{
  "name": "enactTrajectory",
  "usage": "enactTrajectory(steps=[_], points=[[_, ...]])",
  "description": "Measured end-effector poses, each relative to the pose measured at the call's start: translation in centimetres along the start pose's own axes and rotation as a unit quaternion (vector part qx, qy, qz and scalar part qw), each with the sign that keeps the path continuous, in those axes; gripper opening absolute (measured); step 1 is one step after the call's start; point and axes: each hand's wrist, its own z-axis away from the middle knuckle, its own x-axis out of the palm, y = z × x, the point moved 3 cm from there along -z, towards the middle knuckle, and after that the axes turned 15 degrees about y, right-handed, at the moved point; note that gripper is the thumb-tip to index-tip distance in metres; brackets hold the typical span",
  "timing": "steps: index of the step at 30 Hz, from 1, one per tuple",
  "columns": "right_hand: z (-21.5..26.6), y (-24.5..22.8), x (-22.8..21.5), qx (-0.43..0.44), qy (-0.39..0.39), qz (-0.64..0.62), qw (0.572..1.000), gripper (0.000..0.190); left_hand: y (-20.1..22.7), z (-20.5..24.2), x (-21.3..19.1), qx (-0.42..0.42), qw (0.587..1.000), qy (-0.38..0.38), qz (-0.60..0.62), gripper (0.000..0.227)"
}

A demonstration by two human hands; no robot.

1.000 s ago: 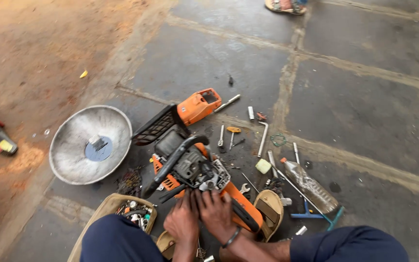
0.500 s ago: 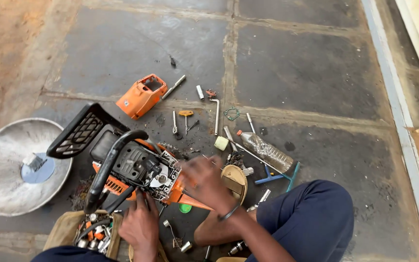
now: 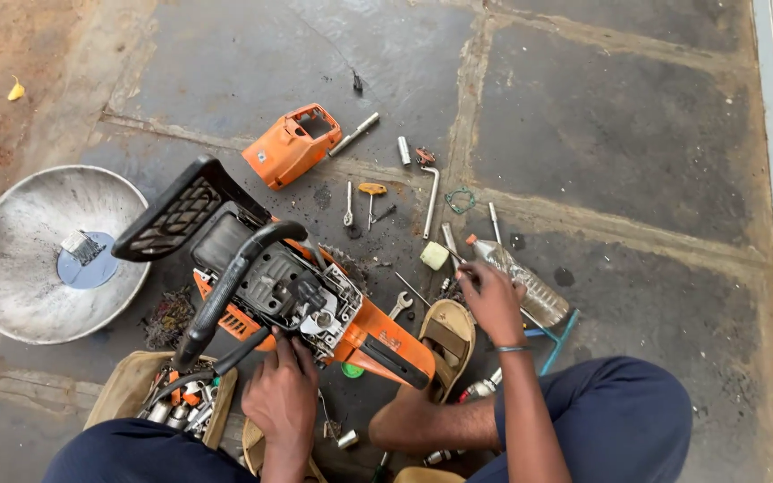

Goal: The person sits on the floor repairing a chainsaw, handling its disassembled engine parts and using a screwdriver to work on the machine body. They pick up and reposition parts, turn the chainsaw over, and manipulate small components from a tray of hardware beside them.

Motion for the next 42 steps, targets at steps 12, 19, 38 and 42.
enactTrajectory(steps=[12,19,38,42], points=[[1.1,2.9,3.2,0.005,-0.184,0.117,0.976,0.036,0.7,-0.9,-0.3,0.008,1.0,-0.026,0.0,0.029],[1.2,3.1,0.2,0.05,-0.233,0.153,0.959,0.047,0.0,-2.4,-3.4,-0.036,0.996,-0.049,0.062,0.028],[-3.2,0.0,-4.7,0.063,-0.289,0.032,0.955,0.058,-4.8,-11.2,-12.5,-0.001,0.965,0.082,0.25,0.016],[-11.3,-5.2,-4.9,-0.014,-0.221,-0.013,0.975,0.054,-2.7,-16.5,-9.8,0.058,0.962,0.124,0.237,0.021]])
